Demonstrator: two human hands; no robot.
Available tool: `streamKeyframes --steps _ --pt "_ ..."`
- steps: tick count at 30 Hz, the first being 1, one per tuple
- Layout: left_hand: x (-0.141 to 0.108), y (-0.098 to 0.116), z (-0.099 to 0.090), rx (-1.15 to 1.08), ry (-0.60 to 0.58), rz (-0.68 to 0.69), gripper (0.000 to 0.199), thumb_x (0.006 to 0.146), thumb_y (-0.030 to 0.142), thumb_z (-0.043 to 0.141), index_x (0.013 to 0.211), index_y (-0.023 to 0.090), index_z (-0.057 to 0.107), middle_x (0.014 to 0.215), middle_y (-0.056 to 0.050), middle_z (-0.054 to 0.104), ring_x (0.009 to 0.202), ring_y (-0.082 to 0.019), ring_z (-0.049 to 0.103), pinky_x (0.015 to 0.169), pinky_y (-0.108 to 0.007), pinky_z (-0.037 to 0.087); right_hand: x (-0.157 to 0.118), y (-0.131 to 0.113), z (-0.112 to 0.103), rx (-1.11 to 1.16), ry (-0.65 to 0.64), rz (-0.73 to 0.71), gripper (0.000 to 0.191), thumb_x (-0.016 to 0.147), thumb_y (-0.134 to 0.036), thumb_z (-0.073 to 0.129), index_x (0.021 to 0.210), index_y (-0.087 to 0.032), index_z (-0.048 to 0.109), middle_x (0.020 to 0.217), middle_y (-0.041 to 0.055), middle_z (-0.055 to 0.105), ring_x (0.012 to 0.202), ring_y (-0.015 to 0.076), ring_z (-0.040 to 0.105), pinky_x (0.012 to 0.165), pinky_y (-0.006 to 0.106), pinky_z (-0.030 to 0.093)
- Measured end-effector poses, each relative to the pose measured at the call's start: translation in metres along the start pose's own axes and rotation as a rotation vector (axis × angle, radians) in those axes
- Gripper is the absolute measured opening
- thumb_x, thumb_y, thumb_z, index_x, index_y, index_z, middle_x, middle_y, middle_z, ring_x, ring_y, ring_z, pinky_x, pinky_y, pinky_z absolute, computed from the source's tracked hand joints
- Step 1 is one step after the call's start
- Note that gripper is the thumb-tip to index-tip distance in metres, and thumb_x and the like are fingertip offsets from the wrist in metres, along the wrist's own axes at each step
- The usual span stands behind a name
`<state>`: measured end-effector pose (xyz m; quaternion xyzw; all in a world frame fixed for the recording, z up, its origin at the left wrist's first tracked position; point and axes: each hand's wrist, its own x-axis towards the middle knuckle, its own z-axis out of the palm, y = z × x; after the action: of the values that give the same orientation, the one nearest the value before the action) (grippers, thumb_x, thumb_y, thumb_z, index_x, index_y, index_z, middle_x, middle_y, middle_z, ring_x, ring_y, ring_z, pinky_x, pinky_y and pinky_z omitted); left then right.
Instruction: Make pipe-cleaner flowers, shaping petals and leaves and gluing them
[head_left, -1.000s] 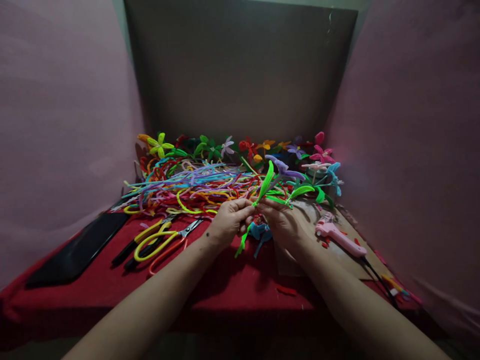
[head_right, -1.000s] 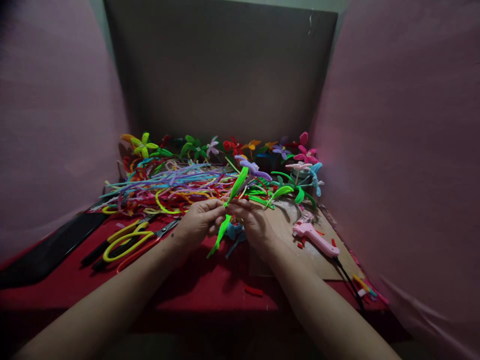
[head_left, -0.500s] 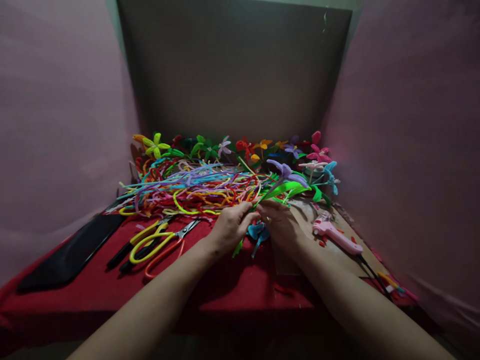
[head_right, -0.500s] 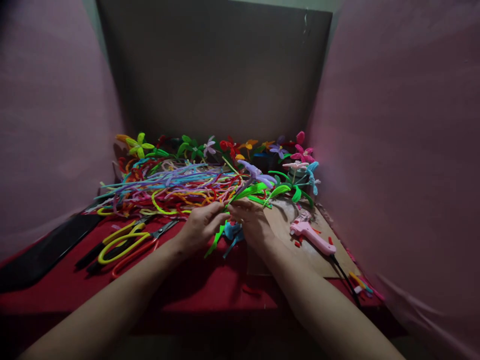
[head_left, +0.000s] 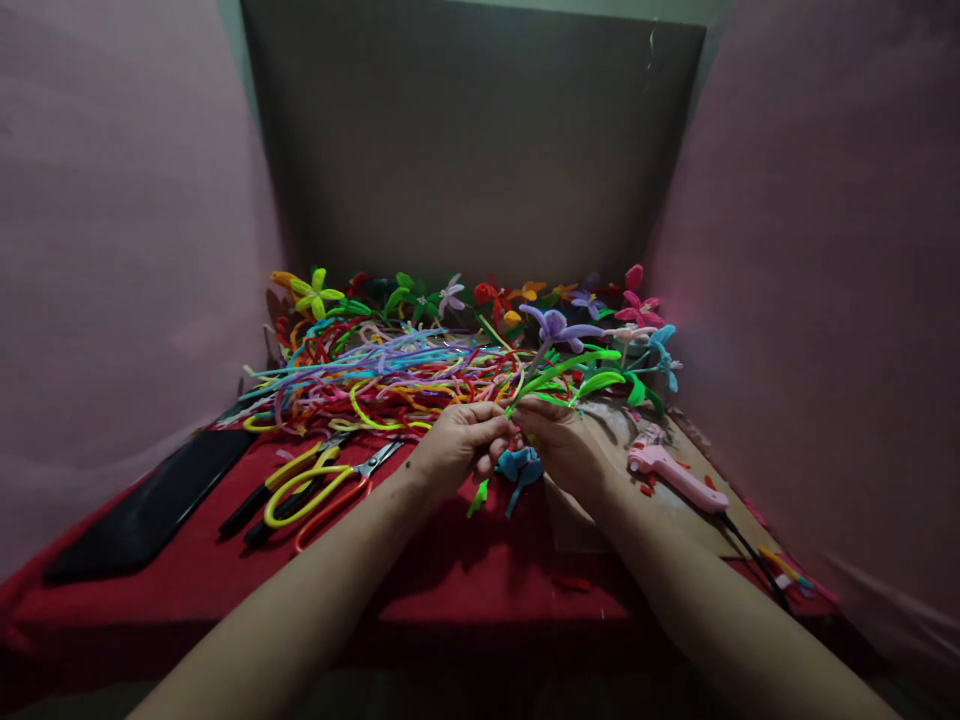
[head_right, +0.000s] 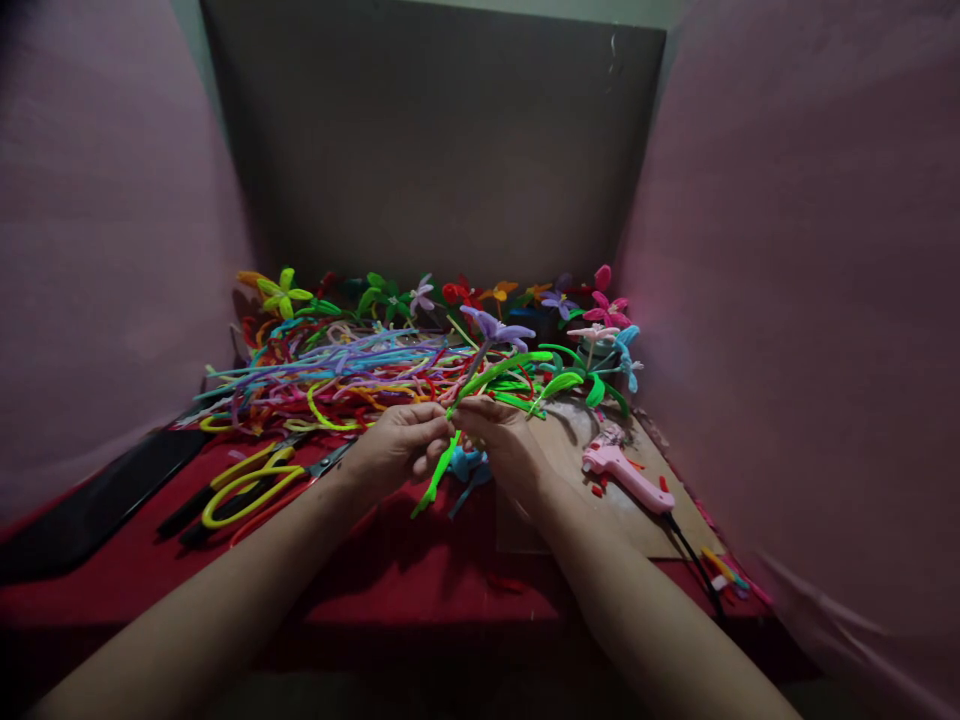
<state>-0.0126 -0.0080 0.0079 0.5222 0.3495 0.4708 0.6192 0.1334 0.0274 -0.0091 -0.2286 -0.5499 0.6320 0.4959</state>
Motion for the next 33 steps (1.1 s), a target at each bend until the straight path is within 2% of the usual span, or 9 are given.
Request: streamKeyframes --steps 3,5,8,12,14,16,21,27,33 --pt "-0.001 0.000 -0.004 -0.166 -0.176 -0.112 0.021 0.073 0.032 0.062 0.071 0.013 0.054 0.043 0.008 0.040 0.027 0.000 0.024 0.028 -0.013 0.020 0.000 0.001 0.001 0.063 -0.025 0.048 0.013 0.061 -0.028 0.071 0.065 -0.017 0.063 0.058 -0.0026 0.053 0.053 0.0087 0.044 0.053 0.023 0.034" --pt "-0.001 0.002 -0.006 -0.174 -0.226 -0.136 0.021 0.073 0.033 0.062 0.074 0.013 0.054 0.044 0.009 0.038 0.027 0.000 0.021 0.028 -0.013 0.018 -0.001 0.001 0.002 0.064 -0.001 0.032 0.013 0.060 -0.026 0.071 0.063 -0.017 0.063 0.057 -0.0026 0.052 0.053 0.0088 0.044 0.053 0.023 0.034" --pt "-0.001 0.003 -0.002 0.079 -0.111 -0.036 0.023 0.078 0.036 0.054 0.072 0.014 0.052 0.049 0.006 0.044 0.030 -0.002 0.031 0.032 -0.015 0.025 -0.002 0.002 0.003 0.031 0.081 -0.028 0.013 0.062 -0.026 0.070 0.061 -0.017 0.061 0.057 -0.0032 0.050 0.054 0.0081 0.042 0.054 0.023 0.033" --pt "0.000 -0.007 0.004 0.744 0.242 0.326 0.019 0.080 0.031 0.048 0.069 0.016 0.054 0.055 0.003 0.048 0.046 -0.008 0.045 0.047 -0.020 0.036 -0.002 0.005 0.005 -0.015 0.178 -0.097 0.012 0.062 -0.026 0.069 0.062 -0.017 0.061 0.060 -0.0036 0.051 0.056 0.0084 0.042 0.056 0.023 0.034" --pt "0.000 -0.013 0.005 0.982 0.349 0.474 0.016 0.079 0.028 0.049 0.068 0.018 0.055 0.056 0.002 0.049 0.051 -0.009 0.045 0.053 -0.022 0.036 -0.002 0.006 0.006 -0.056 0.209 -0.104 0.012 0.061 -0.025 0.069 0.059 -0.017 0.061 0.060 -0.0034 0.051 0.057 0.0087 0.042 0.055 0.022 0.034" --pt "0.001 -0.015 0.005 1.028 0.365 0.479 0.019 0.080 0.028 0.046 0.066 0.018 0.055 0.055 0.002 0.049 0.050 -0.009 0.046 0.054 -0.022 0.037 -0.002 0.007 0.007 -0.080 0.220 -0.086 0.011 0.061 -0.026 0.069 0.060 -0.017 0.062 0.060 -0.0030 0.051 0.057 0.0091 0.042 0.054 0.022 0.034" --pt "0.003 -0.011 0.005 0.734 0.276 0.251 0.022 0.082 0.032 0.045 0.070 0.017 0.055 0.053 0.004 0.050 0.043 -0.009 0.047 0.046 -0.021 0.039 -0.002 0.007 0.008 -0.100 0.207 -0.077 0.011 0.063 -0.027 0.068 0.068 -0.017 0.067 0.060 -0.0019 0.055 0.057 0.0100 0.045 0.054 0.023 0.036" --pt "0.004 -0.015 0.005 1.125 0.443 0.543 0.019 0.080 0.027 0.053 0.095 0.016 0.055 0.088 -0.007 0.058 0.080 -0.017 0.056 0.073 -0.030 0.046 0.000 0.010 0.008 0.040 0.296 -0.039 0.011 0.058 -0.024 0.070 0.068 -0.019 0.067 0.066 -0.0006 0.061 0.061 0.0113 0.051 0.055 0.023 0.039" --pt "0.005 -0.024 0.007 1.408 0.446 0.743 0.024 0.083 0.019 0.045 0.107 0.016 0.047 0.104 -0.010 0.053 0.095 -0.018 0.053 0.081 -0.031 0.045 0.001 0.010 0.010 0.117 0.361 -0.013 0.014 0.053 -0.019 0.070 0.067 -0.019 0.066 0.071 -0.0013 0.063 0.065 0.0126 0.054 0.054 0.023 0.041"
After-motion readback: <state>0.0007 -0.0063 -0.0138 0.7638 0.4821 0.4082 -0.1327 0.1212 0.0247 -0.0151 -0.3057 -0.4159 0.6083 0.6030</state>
